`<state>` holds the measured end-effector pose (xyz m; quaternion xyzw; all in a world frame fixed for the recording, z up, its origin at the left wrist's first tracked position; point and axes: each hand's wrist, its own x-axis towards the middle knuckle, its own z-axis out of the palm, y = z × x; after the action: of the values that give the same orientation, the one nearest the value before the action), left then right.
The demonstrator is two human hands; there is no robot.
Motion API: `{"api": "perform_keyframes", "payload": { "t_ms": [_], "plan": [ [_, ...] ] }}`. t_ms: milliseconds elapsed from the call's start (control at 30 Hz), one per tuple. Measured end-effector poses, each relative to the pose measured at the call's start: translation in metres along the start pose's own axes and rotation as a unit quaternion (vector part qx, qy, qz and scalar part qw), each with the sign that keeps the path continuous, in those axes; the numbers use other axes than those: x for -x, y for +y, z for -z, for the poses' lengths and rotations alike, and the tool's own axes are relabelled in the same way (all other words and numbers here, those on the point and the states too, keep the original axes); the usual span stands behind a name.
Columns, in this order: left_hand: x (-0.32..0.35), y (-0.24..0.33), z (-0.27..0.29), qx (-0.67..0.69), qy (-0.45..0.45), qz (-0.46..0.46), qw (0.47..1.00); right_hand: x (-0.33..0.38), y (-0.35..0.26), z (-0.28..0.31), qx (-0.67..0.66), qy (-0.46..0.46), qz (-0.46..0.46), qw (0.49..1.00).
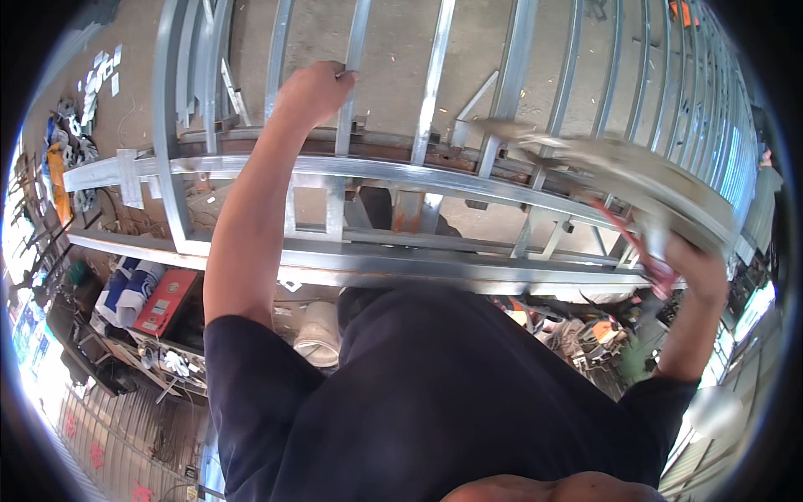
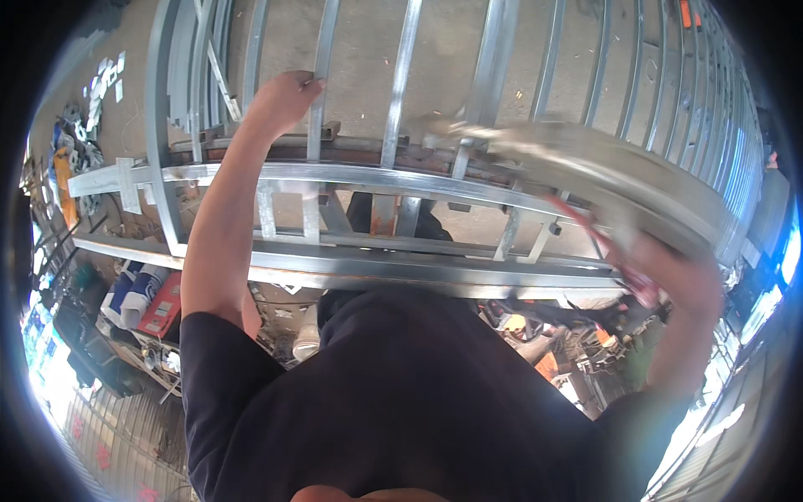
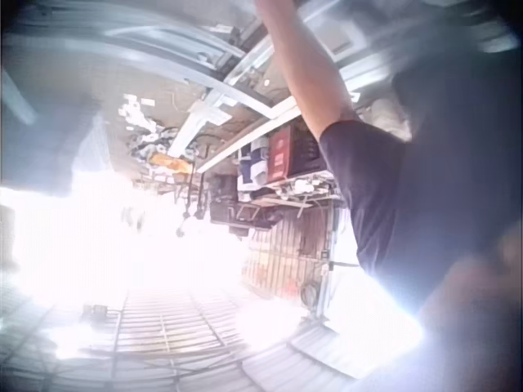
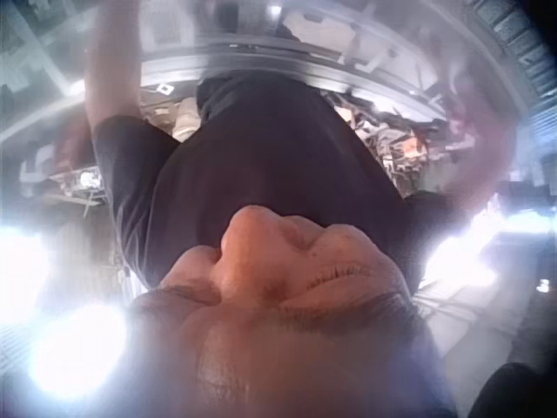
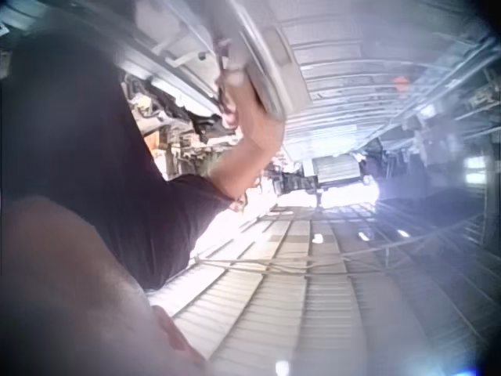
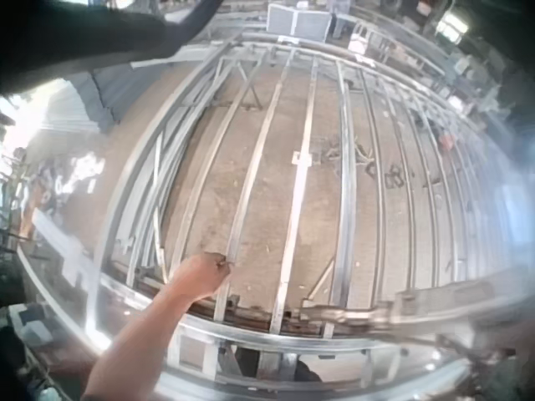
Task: The person welds a metal frame structure using a handheld welding torch. They position metal bars, apply welds at joints, and move along the frame to complete multiple welds. The person adjusts the frame and continues welding different sections.
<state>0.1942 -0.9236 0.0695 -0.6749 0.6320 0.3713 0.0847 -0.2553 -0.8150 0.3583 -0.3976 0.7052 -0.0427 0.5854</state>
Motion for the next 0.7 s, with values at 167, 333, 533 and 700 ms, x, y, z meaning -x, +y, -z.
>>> {"api": "perform_keyframes", "payload": {
  "t_ms": [167,333,533,700],
  "plan": [
    [0.024,0.055,-0.009,0.103,0.187,-0.167,0.962,-0.111,0.007,-0.041,0.112,-0.159,-0.070,0.978],
    [-0.001,0.086,-0.049,0.054,-0.008,-0.087,0.995,-0.152,0.025,-0.061,0.055,-0.236,-0.009,0.970],
    [-0.003,0.111,-0.046,0.005,0.015,-0.073,0.997,-0.163,0.053,-0.016,0.002,-0.234,-0.095,0.968],
    [0.011,0.175,-0.082,0.077,0.034,-0.127,0.988,-0.159,0.096,0.030,0.018,-0.219,-0.152,0.964]
  ]
}}
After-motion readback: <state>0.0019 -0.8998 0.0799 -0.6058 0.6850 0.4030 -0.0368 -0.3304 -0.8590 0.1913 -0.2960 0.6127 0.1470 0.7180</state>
